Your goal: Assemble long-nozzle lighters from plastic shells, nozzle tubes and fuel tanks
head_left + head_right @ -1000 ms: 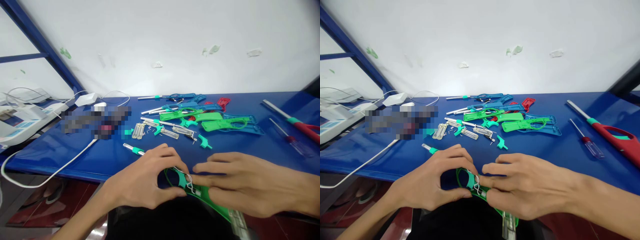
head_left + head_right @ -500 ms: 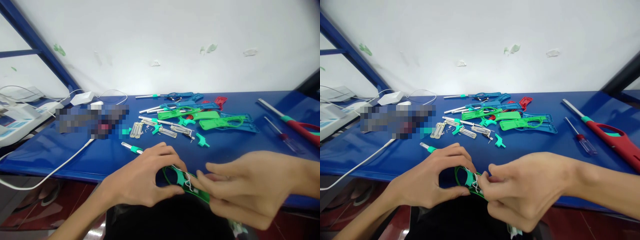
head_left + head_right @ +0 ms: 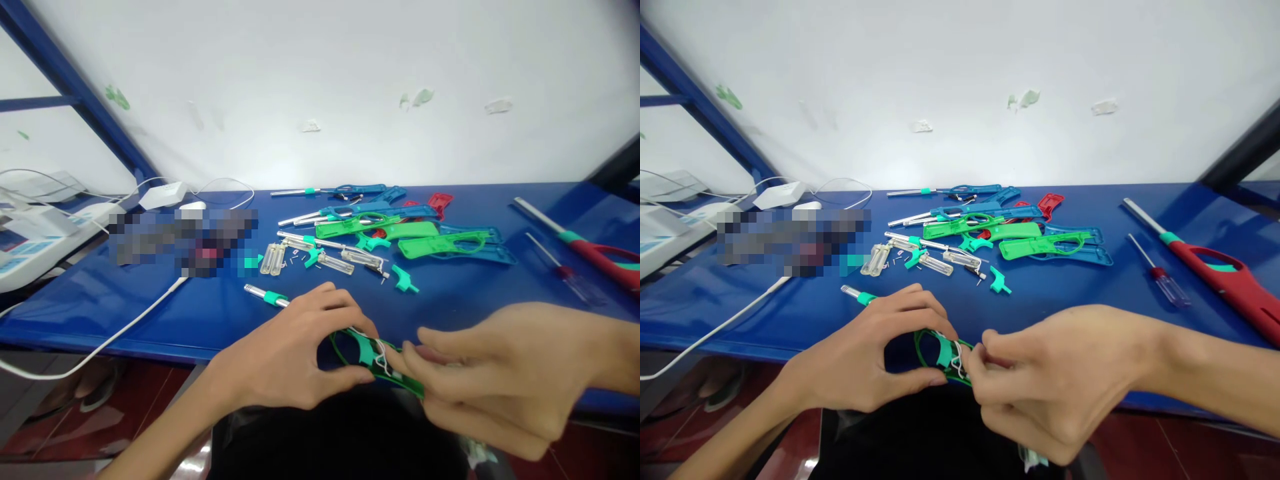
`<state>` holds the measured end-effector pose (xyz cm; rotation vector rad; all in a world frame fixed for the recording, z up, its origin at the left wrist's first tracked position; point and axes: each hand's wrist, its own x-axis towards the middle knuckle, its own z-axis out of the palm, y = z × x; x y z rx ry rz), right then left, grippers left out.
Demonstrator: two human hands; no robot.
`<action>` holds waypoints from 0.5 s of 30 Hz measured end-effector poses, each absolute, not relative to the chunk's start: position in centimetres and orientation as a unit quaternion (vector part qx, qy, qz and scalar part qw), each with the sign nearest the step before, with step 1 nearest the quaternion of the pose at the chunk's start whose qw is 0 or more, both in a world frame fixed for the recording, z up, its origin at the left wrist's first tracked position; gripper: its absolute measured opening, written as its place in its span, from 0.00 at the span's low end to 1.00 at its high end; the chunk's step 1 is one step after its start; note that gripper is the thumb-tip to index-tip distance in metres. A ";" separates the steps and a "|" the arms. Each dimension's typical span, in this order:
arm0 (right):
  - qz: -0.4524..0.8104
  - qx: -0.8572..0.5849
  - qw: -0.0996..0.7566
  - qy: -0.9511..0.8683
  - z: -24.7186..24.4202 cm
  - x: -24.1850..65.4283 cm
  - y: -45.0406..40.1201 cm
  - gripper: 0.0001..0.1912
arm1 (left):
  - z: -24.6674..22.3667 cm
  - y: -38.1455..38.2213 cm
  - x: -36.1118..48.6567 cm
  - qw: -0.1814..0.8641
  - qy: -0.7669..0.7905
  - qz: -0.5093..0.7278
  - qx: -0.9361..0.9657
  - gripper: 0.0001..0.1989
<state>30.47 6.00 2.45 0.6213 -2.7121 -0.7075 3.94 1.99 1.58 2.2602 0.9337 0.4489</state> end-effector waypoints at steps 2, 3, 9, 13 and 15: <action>-0.247 0.209 0.121 -0.938 2.6 30.4 5.8 0.17 | 1.6 2.0 4.0 0.316 0.347 0.179 0.864 0.13; -0.246 0.205 0.118 -0.940 2.6 30.4 5.7 0.18 | 1.6 2.0 4.0 0.314 0.344 0.182 0.866 0.13; -0.242 0.105 0.137 -0.955 2.3 31.1 4.6 0.21 | 1.5 1.9 4.0 0.316 0.358 0.168 0.862 0.14; -0.133 -0.019 0.183 -0.974 1.7 31.4 3.5 0.17 | 1.4 1.9 3.9 0.313 0.360 0.168 0.863 0.13; -0.076 -0.070 0.193 -0.976 1.5 31.4 2.9 0.14 | 1.3 1.9 3.9 0.313 0.357 0.172 0.863 0.13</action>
